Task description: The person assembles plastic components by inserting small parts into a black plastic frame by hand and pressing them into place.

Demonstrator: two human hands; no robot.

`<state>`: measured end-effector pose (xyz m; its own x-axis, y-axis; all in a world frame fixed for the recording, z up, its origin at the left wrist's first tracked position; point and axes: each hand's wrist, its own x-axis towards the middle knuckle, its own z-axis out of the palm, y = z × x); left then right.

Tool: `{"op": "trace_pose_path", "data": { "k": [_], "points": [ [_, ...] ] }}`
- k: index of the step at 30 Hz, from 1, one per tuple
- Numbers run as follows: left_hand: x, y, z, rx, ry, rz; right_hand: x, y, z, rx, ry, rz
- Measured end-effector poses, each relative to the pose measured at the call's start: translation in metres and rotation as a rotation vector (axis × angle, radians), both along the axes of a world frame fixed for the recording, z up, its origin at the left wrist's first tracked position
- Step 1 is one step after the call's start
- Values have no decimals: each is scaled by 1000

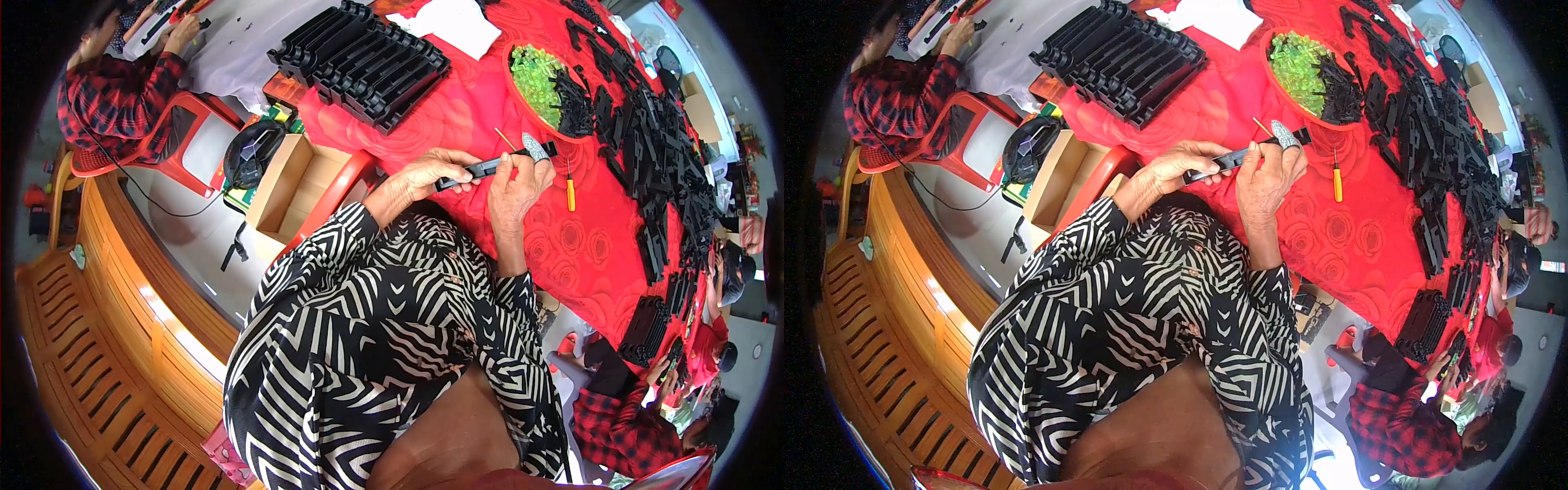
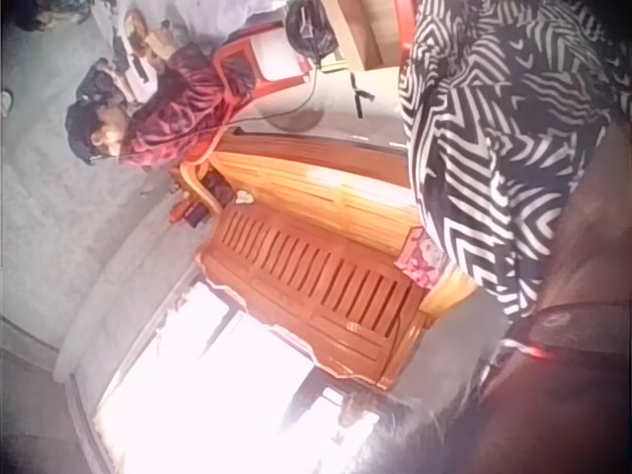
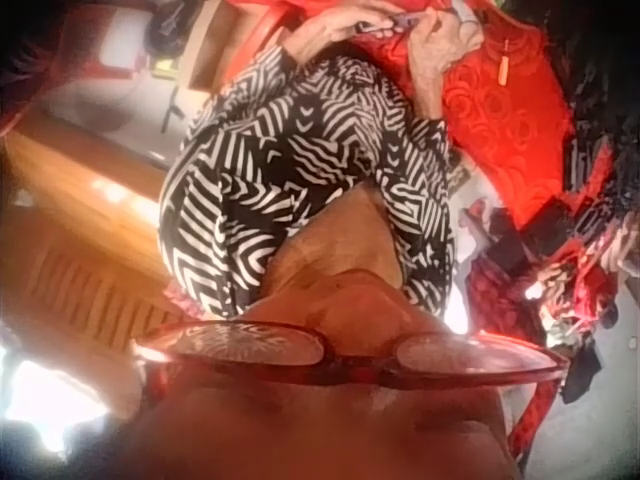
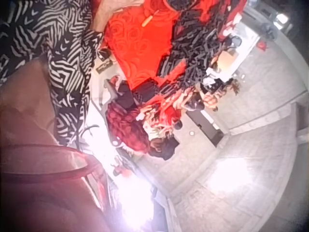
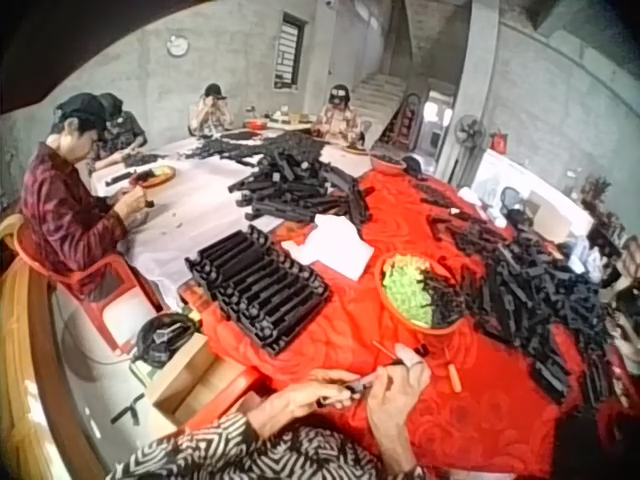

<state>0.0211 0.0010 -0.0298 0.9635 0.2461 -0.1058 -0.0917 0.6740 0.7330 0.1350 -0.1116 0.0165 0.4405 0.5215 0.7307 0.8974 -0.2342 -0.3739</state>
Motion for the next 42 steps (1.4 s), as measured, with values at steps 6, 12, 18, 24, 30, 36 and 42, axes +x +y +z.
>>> {"op": "trace_pose_path", "data": {
  "k": [6, 12, 18, 24, 30, 36, 42],
  "points": [
    [0, 0, -1, -15, -12, 3, -2, -4, 8, -84, -7, -6],
    [1, -2, -1, -1, -1, 8, -2, -8, 15, -104, 103, 24],
    [3, -8, 1, 78, -6, 85, 0, -6, 6, -31, 100, -18],
    [2, -8, 3, 72, -3, 103, 7, -6, 8, 1, 160, -28],
    [1, -7, 4, 1, -35, 84, 10, -11, 14, 98, 244, -6],
    [0, -7, 3, 4, -62, 80, 15, -19, 23, 266, 465, 93],
    [-1, -7, 4, 0, -65, 68, 6, -17, 22, 206, 664, 186]
  ]
}}
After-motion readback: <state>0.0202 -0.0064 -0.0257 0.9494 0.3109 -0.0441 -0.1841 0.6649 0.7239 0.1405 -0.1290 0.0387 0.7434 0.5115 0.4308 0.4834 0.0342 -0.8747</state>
